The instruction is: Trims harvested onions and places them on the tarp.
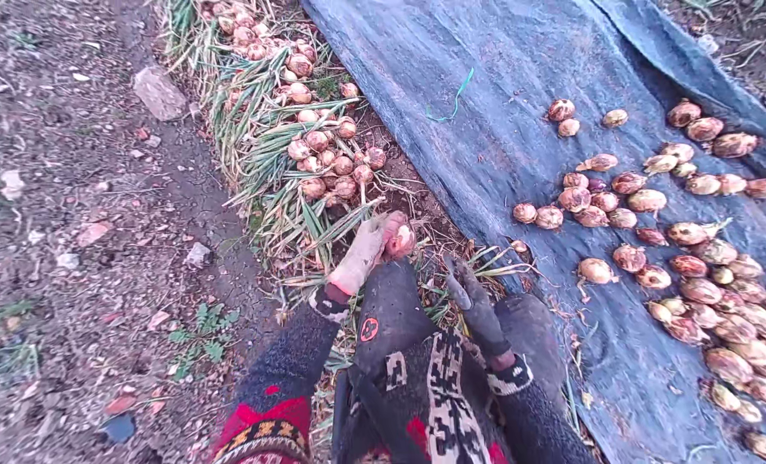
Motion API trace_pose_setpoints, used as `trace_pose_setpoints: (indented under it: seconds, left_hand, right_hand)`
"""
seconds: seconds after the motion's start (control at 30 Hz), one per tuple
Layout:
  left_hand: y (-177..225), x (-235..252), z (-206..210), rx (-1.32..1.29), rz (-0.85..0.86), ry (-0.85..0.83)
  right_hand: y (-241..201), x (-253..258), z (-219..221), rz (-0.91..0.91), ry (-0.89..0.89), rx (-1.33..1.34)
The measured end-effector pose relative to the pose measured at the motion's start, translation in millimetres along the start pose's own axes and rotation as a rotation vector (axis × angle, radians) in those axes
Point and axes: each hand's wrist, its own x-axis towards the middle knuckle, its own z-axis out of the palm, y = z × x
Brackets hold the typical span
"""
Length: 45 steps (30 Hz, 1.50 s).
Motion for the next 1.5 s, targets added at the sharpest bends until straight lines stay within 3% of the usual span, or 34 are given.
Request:
trace_pose_setpoints:
  seconds: [0.1,0.2,0.3,0.37,0.43,0.5,0.57,0.67,0.73,0.8,0.87,0.93,1.03,1.17,1.23,1.3,1.33,1.4,1.5]
  left_hand:
    - [0,-60,39,-0.066,-0.146,-0.483]
    - [-3,-99,60,0.16,-0.167,-0.701]
    - [-10,-120,68,0.38,0.019,-0.637]
    - [-20,-131,77,0.523,0.183,-0.509]
    - [-29,-141,88,0.601,0.243,-0.393]
    - [-36,-145,93,0.584,0.186,-0.236]
    - [-61,-124,81,0.531,-0.023,-0.014]
    - [-104,-82,43,-0.083,-0.285,0.188]
    - [-98,-73,42,-0.266,-0.276,0.181]
    - [-72,-74,63,-0.006,-0.181,0.181]
    - [-48,-82,86,0.496,-0.068,0.093]
    - [-42,-100,114,0.839,0.117,-0.042]
    - [-52,-107,135,0.892,0.284,-0.196]
    - [-51,-54,127,0.643,0.221,-0.159]
    - [-52,1,110,0.761,0.241,0.074]
    - [-66,65,65,0.839,0.058,0.311]
    - [-77,94,39,0.831,-0.073,0.389]
    - [-97,146,-3,0.765,-0.294,0.485]
    - [-113,198,-26,0.795,-0.505,0.565]
  right_hand:
    - [-9,-24,6,-0.118,-0.024,0.129]
    - [-3,-55,4,-0.075,0.017,0.236]
    - [14,-77,-3,-0.026,0.007,0.28]
    - [19,-85,-4,0.046,0.036,0.292]
    - [20,-88,-6,0.105,0.094,0.257]
    - [8,-100,-11,0.056,0.077,0.373]
    - [-14,-123,-21,-0.097,-0.024,0.51]
    - [-26,-118,-27,-0.197,0.092,0.334]
    - [3,-95,-27,-0.036,0.11,0.101]
    - [39,-74,-29,0.16,-0.126,0.051]
    - [55,-57,-13,0.357,-0.23,0.359]
    - [47,-46,-3,0.549,-0.227,0.669]
    - [25,-32,-6,0.705,-0.106,0.835]
    - [32,-15,-35,0.62,-0.241,1.219]
    - [1,-9,-61,0.299,-0.092,1.27]
    - [-30,-2,-110,-0.157,0.065,1.166]
    - [-41,1,-135,-0.28,0.161,1.059]
    - [-59,4,-158,-0.319,0.314,0.817]
    - [-41,2,-147,-0.03,0.359,0.491]
